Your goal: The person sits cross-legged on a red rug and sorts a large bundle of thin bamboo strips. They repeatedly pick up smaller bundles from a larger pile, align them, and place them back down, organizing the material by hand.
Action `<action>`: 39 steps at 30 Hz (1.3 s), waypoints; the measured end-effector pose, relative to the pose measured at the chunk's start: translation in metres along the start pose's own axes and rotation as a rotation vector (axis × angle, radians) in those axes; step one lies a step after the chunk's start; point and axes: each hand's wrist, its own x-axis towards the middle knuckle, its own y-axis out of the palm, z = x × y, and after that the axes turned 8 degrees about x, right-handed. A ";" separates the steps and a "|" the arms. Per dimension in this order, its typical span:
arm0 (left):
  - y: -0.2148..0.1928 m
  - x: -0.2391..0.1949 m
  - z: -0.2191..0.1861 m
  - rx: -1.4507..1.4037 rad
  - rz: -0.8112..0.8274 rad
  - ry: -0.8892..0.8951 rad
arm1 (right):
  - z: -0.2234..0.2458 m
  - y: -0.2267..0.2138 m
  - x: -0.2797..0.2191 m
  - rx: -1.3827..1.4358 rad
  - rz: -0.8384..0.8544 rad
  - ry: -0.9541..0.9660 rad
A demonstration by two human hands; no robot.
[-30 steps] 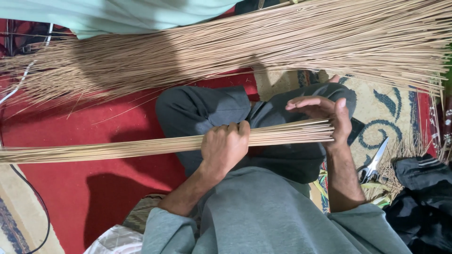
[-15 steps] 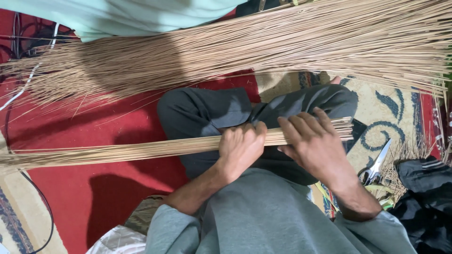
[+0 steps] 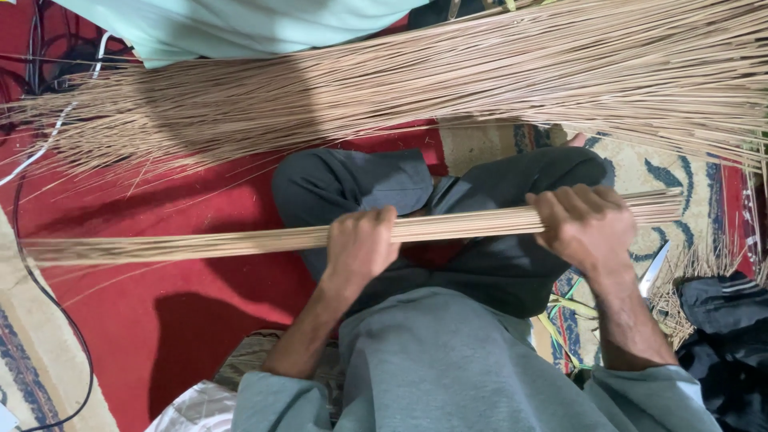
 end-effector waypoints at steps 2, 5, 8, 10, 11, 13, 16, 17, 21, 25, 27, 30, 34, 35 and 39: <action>0.001 -0.009 0.028 0.035 -0.028 -0.026 | -0.026 0.002 -0.021 -0.025 0.012 0.026; 0.012 -0.014 0.041 0.074 -0.144 -0.031 | -0.047 0.004 -0.035 -0.045 0.060 0.079; 0.025 -0.012 0.037 0.090 -0.260 -0.009 | -0.045 -0.005 -0.030 -0.026 0.127 0.137; 0.033 -0.007 0.029 0.105 -0.300 -0.006 | -0.038 -0.005 -0.023 -0.023 0.150 0.168; 0.037 -0.006 0.022 0.066 -0.303 -0.012 | -0.031 -0.002 -0.022 -0.009 0.127 0.151; 0.041 -0.002 0.004 0.024 -0.307 -0.019 | -0.013 0.013 -0.021 0.004 0.106 0.134; 0.039 0.009 -0.025 0.039 -0.334 -0.023 | 0.020 0.034 -0.011 0.227 0.023 0.135; 0.037 0.013 -0.031 0.028 -0.355 -0.030 | 0.028 0.031 -0.001 0.236 0.042 0.117; 0.043 0.016 -0.030 0.034 -0.404 -0.018 | 0.029 0.043 0.005 0.258 0.069 0.075; 0.070 0.001 0.015 0.025 -0.406 -0.022 | -0.009 0.065 -0.025 0.171 0.076 0.072; 0.080 -0.013 0.048 0.027 -0.365 -0.034 | -0.035 0.071 -0.048 0.147 0.102 0.097; 0.067 -0.023 0.072 0.077 -0.311 -0.100 | -0.052 0.067 -0.058 0.143 0.123 0.153; 0.077 -0.024 0.070 0.101 -0.325 -0.108 | -0.045 0.070 -0.060 0.160 0.137 0.159; 0.078 -0.023 0.070 0.091 -0.330 -0.111 | -0.046 0.075 -0.064 0.172 0.121 0.155; 0.090 -0.017 0.054 0.011 -0.313 -0.089 | -0.009 0.082 -0.047 0.237 0.084 0.113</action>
